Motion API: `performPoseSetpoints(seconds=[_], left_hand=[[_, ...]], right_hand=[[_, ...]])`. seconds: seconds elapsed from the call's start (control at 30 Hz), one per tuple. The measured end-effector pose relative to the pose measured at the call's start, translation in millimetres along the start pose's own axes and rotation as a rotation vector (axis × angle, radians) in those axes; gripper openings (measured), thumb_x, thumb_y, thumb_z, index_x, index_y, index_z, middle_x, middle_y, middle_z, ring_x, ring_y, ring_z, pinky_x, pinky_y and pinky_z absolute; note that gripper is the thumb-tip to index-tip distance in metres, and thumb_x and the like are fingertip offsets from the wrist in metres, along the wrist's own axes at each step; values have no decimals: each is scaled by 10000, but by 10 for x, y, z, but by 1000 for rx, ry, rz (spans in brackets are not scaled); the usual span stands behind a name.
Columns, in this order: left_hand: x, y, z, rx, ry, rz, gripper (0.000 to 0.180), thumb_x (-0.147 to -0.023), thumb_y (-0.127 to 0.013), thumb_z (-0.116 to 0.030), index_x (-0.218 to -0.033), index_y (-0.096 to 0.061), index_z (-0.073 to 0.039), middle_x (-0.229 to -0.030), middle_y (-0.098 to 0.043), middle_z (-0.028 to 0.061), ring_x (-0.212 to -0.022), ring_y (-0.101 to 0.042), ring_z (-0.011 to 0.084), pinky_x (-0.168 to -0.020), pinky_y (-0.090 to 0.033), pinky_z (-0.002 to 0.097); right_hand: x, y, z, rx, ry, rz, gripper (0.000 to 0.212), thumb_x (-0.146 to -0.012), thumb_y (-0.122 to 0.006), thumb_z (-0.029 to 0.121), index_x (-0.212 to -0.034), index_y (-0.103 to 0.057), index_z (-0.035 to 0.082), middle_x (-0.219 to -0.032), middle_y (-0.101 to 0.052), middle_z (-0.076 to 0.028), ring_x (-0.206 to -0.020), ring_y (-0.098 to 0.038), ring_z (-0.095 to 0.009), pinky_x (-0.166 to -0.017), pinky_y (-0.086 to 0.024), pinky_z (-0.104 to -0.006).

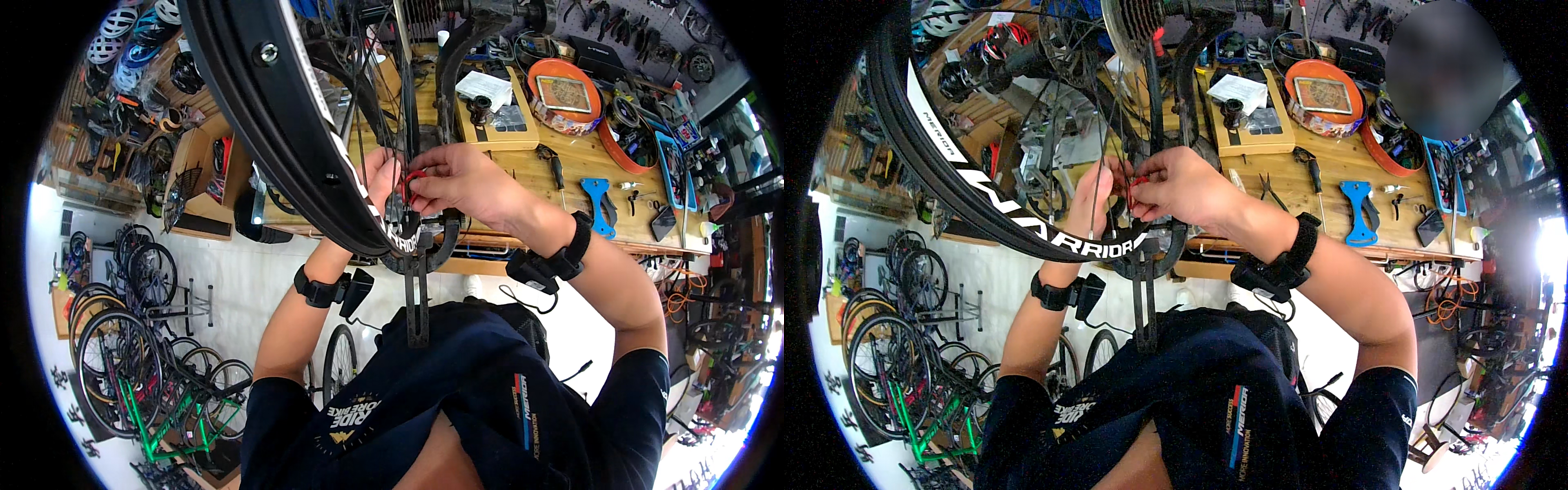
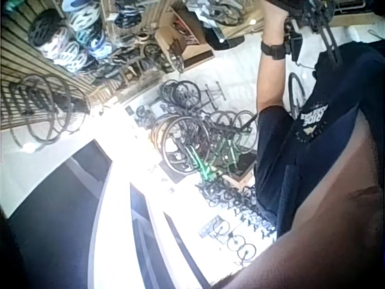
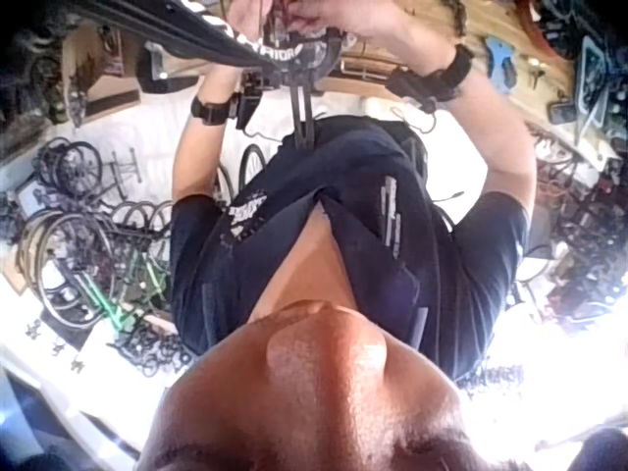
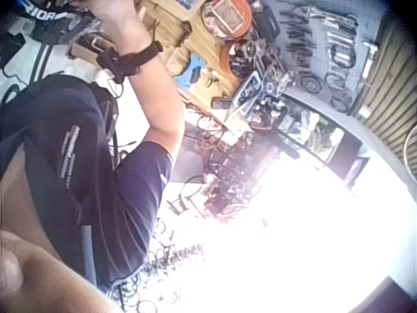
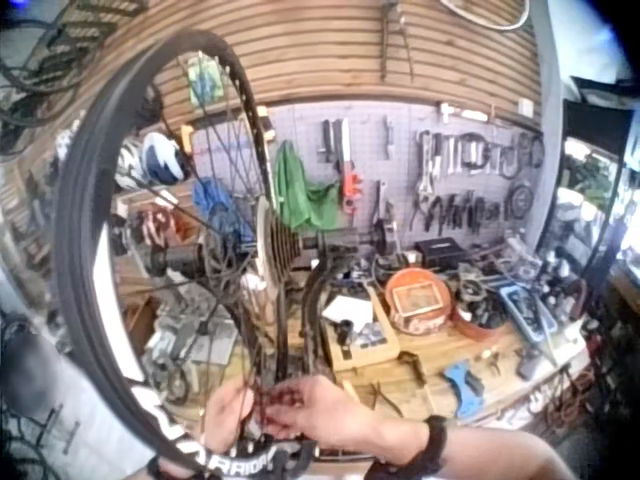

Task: The person uses a spoke wrench to adjust individual spokes on a bicycle wheel while it is mounted on a truing stand.

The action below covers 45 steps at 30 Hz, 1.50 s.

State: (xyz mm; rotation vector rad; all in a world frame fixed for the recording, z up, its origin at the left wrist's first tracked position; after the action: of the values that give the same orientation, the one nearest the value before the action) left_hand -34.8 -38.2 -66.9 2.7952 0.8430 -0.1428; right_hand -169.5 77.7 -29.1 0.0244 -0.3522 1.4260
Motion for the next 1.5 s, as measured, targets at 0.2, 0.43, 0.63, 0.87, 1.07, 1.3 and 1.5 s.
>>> performPoseSetpoints(seconds=[0.2,0.43,0.63,0.87,1.07,1.3,1.5], left_hand=[[2,-57,-99,30,16,-9,455,-977,-436,-458,-1018,-535,-16,-893,-539,27,-826,-488,114,-766,-398,263],[13,-83,-133,102,47,-15,444,-990,-419,-432,-1030,-522,-2,-939,-541,45,-824,-486,123,-788,-404,274],[23,-140,-200,150,67,-22,416,-996,-434,-401,-1072,-525,-2,-997,-563,59,-902,-521,132,-842,-417,266],[17,-63,-141,-4,38,-17,424,-1007,-418,-383,-1085,-531,18,-992,-568,60,-901,-525,124,-830,-416,258],[8,-67,-122,75,-43,27,433,-1015,-396,-377,-1109,-523,26,-936,-536,28,-858,-489,117,-794,-399,262],[5,-47,-50,20,-28,10,434,-1015,-400,-372,-1148,-533,18,-937,-561,32,-847,-507,109,-779,-415,247],[-22,-25,-53,-9,-32,17,442,-1009,-408,-386,-1133,-546,16,-960,-583,42,-849,-548,110,-771,-446,248]], right_hand=[[59,-3,52,-31,-23,-79,253,-891,-613,38,-1081,-562,-121,-876,-651,-131,-758,-657,-161,-707,-573,-255],[66,-68,49,105,32,-63,291,-845,-687,115,-977,-562,-112,-819,-650,-136,-662,-640,-134,-588,-524,-231],[45,-160,-11,547,282,-307,437,-766,-730,262,-919,-510,-83,-809,-633,-232,-687,-660,-304,-634,-520,-358],[-96,-89,-7,591,284,-102,446,-766,-715,282,-938,-523,-83,-849,-630,-231,-791,-643,-291,-710,-502,-353],[-154,4,-23,342,173,163,351,-834,-684,252,-954,-534,-42,-802,-584,-102,-703,-536,-174,-647,-457,-307],[-186,-71,-115,376,273,159,377,-863,-660,254,-1047,-542,-54,-866,-629,-153,-735,-585,-223,-707,-476,-348],[-12,-146,-57,577,199,-27,424,-859,-627,317,-991,-588,-84,-841,-638,-248,-802,-638,-378,-744,-498,-391]])
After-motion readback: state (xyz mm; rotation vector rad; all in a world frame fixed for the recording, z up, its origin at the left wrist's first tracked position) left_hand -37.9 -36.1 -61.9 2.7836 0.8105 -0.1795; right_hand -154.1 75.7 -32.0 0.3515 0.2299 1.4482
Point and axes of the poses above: each hand's wrist, its own x-axis away from the middle knuckle, its own y-axis out of the back of the hand, z = x × y, the point moved 2 cm from there along -x, towards the middle knuckle
